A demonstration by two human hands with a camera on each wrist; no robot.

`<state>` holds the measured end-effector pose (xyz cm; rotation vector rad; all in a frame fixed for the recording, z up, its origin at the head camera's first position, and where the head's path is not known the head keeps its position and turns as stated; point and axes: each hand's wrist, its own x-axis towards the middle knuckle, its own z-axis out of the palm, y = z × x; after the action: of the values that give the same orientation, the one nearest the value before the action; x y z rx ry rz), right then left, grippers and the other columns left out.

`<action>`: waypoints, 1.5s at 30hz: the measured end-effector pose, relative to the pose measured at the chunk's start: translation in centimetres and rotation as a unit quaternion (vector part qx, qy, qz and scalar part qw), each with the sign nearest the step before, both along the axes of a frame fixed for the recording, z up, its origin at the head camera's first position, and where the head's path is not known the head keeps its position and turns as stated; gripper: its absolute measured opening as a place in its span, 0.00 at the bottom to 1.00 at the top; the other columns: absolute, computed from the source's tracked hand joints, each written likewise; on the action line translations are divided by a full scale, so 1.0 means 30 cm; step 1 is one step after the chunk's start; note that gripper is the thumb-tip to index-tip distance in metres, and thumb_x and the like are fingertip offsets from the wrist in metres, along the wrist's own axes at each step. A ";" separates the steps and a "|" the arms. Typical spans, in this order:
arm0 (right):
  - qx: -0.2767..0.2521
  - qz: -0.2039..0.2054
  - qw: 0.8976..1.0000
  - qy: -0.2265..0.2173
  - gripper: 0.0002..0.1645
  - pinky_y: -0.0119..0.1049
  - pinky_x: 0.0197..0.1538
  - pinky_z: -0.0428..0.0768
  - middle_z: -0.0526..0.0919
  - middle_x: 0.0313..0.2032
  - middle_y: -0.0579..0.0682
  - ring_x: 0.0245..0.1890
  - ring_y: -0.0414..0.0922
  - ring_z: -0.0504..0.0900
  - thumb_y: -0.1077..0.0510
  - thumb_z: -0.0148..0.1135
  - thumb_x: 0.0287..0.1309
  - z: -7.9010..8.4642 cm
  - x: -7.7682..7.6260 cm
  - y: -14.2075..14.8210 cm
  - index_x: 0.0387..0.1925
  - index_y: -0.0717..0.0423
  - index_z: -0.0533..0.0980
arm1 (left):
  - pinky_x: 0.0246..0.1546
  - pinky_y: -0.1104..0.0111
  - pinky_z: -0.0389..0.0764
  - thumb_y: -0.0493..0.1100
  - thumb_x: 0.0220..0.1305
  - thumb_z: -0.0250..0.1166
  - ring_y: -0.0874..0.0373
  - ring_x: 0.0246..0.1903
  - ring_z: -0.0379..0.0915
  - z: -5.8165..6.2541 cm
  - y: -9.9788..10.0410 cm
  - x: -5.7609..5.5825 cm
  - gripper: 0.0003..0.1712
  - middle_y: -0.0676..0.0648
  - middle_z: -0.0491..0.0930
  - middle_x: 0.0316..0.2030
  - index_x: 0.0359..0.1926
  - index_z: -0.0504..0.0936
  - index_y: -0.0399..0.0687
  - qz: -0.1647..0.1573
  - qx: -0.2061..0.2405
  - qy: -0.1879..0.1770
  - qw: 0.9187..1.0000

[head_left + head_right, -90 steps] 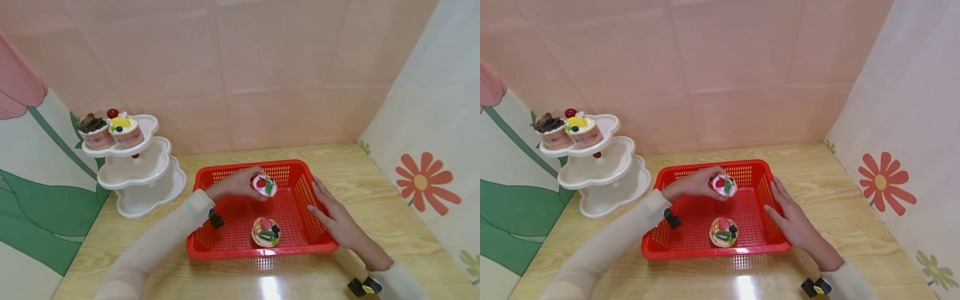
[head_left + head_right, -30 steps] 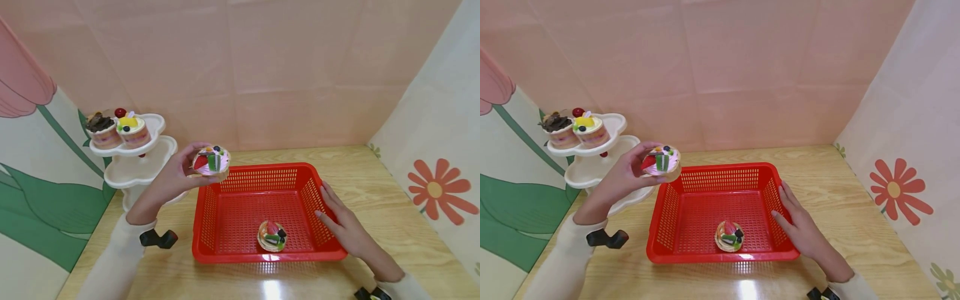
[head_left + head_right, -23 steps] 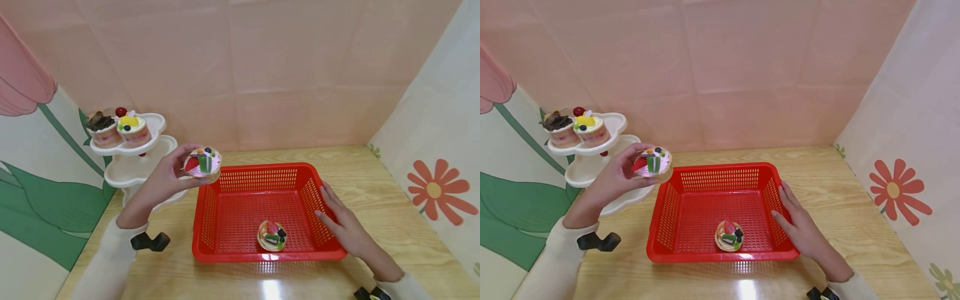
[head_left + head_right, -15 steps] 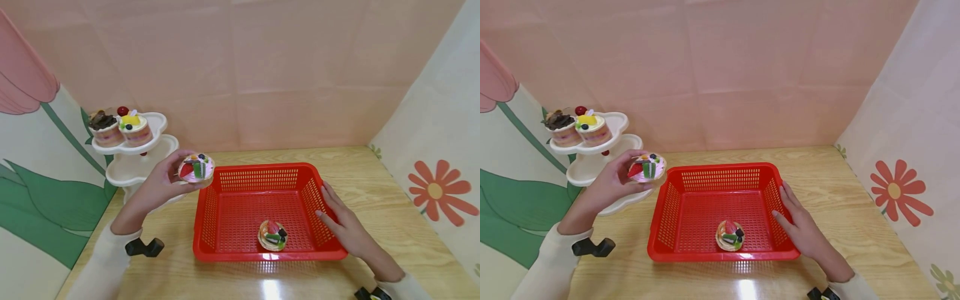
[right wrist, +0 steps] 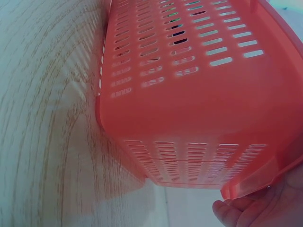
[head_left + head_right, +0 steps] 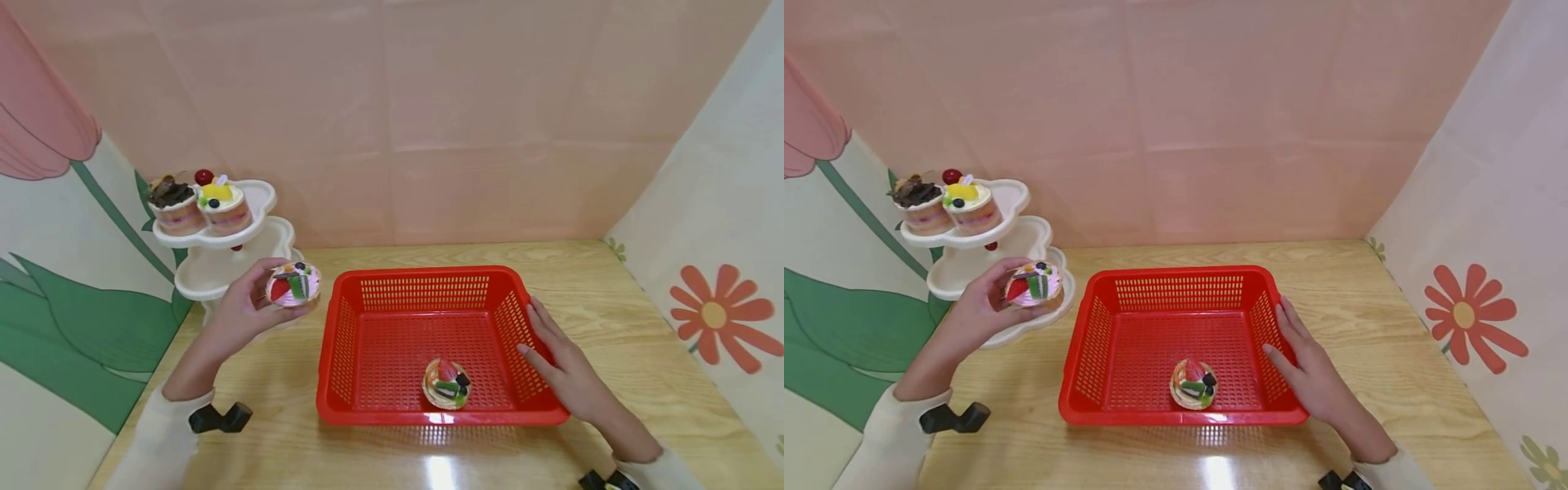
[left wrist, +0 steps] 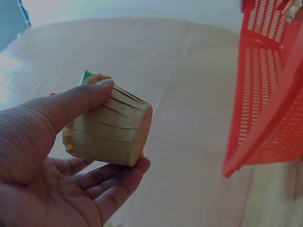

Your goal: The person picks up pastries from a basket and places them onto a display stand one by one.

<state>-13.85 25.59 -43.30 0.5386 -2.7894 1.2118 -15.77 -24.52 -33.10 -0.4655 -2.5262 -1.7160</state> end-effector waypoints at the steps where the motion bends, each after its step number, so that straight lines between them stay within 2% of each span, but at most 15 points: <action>1: 0.000 0.000 1.000 -0.001 0.44 0.76 0.60 0.62 0.40 0.81 0.48 0.77 0.65 0.45 0.51 0.56 0.75 0.000 0.000 0.000 0.80 0.52 0.46 | 0.53 0.73 0.79 0.33 0.57 0.76 0.56 0.55 0.75 -0.005 -0.009 0.002 0.38 0.46 0.76 0.59 0.66 0.69 0.44 0.005 -0.002 0.000 1.000; 6: 0.001 -0.002 1.000 -0.001 0.44 0.76 0.60 0.61 0.39 0.81 0.48 0.77 0.64 0.45 0.51 0.56 0.75 0.003 0.001 0.003 0.81 0.51 0.45 | 0.52 0.77 0.77 0.31 0.57 0.75 0.60 0.52 0.74 -0.029 -0.051 0.013 0.38 0.51 0.77 0.55 0.67 0.69 0.41 0.034 -0.003 0.014 0.999; 12: 0.005 -0.006 1.000 0.001 0.43 0.76 0.59 0.63 0.39 0.81 0.48 0.77 0.65 0.46 0.51 0.55 0.75 0.008 0.003 0.001 0.80 0.53 0.46 | 0.46 0.80 0.76 0.32 0.57 0.75 0.65 0.47 0.74 -0.061 -0.104 0.007 0.38 0.58 0.77 0.49 0.67 0.69 0.40 0.088 -0.028 0.026 0.995; 17: 0.010 -0.011 1.000 -0.001 0.44 0.75 0.56 0.67 0.39 0.81 0.49 0.76 0.67 0.48 0.50 0.55 0.75 0.007 0.005 -0.002 0.80 0.53 0.45 | 0.44 0.81 0.74 0.33 0.57 0.76 0.68 0.45 0.73 -0.078 -0.149 -0.002 0.39 0.63 0.78 0.47 0.67 0.69 0.40 0.108 -0.038 0.032 0.993; 20: 0.010 -0.012 1.000 -0.002 0.44 0.76 0.56 0.67 0.39 0.81 0.49 0.76 0.67 0.48 0.50 0.54 0.75 0.004 0.006 0.000 0.80 0.53 0.45 | 0.43 0.81 0.75 0.31 0.57 0.75 0.68 0.44 0.74 -0.093 -0.177 -0.010 0.38 0.63 0.79 0.44 0.67 0.69 0.39 0.118 -0.021 0.031 0.992; 25: 0.008 -0.011 1.000 -0.003 0.43 0.77 0.58 0.63 0.39 0.81 0.49 0.77 0.66 0.46 0.50 0.54 0.75 0.002 0.008 0.004 0.80 0.53 0.45 | 0.41 0.82 0.76 0.31 0.58 0.75 0.68 0.44 0.73 -0.126 -0.231 -0.020 0.38 0.63 0.77 0.46 0.67 0.69 0.41 0.145 -0.003 0.019 0.989; 29: 0.000 -0.007 1.000 -0.005 0.43 0.77 0.62 0.59 0.40 0.81 0.50 0.77 0.65 0.44 0.51 0.55 0.75 0.006 0.008 0.002 0.80 0.55 0.46 | 0.43 0.83 0.76 0.30 0.58 0.74 0.69 0.47 0.72 -0.145 -0.275 -0.029 0.38 0.63 0.74 0.50 0.68 0.68 0.39 0.163 -0.002 0.016 0.986; 34: 0.008 -0.009 1.000 -0.007 0.43 0.77 0.59 0.63 0.40 0.81 0.50 0.77 0.66 0.45 0.51 0.55 0.75 0.008 0.008 -0.001 0.80 0.55 0.46 | 0.45 0.85 0.75 0.33 0.60 0.74 0.69 0.50 0.70 -0.139 -0.320 -0.052 0.36 0.64 0.72 0.52 0.67 0.69 0.42 0.181 -0.021 0.026 0.983; 40: 0.010 -0.010 1.000 -0.001 0.43 0.77 0.58 0.64 0.40 0.81 0.50 0.77 0.66 0.46 0.51 0.55 0.75 0.009 0.004 -0.004 0.80 0.55 0.46 | 0.43 0.85 0.75 0.38 0.60 0.75 0.70 0.49 0.70 -0.120 -0.361 -0.082 0.39 0.66 0.73 0.50 0.70 0.68 0.43 0.219 -0.026 -0.002 0.975; 45: 0.008 -0.007 1.000 -0.002 0.43 0.77 0.58 0.64 0.40 0.81 0.50 0.77 0.66 0.46 0.50 0.54 0.75 0.007 0.002 -0.008 0.80 0.54 0.46 | 0.43 0.86 0.74 0.42 0.61 0.75 0.72 0.47 0.69 -0.109 -0.390 -0.104 0.44 0.57 0.72 0.54 0.72 0.63 0.37 0.247 -0.054 -0.015 0.967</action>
<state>-13.78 25.35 -43.09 0.5164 -2.8049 1.1893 -18.88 -36.24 -36.38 0.1816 -2.4773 -1.4106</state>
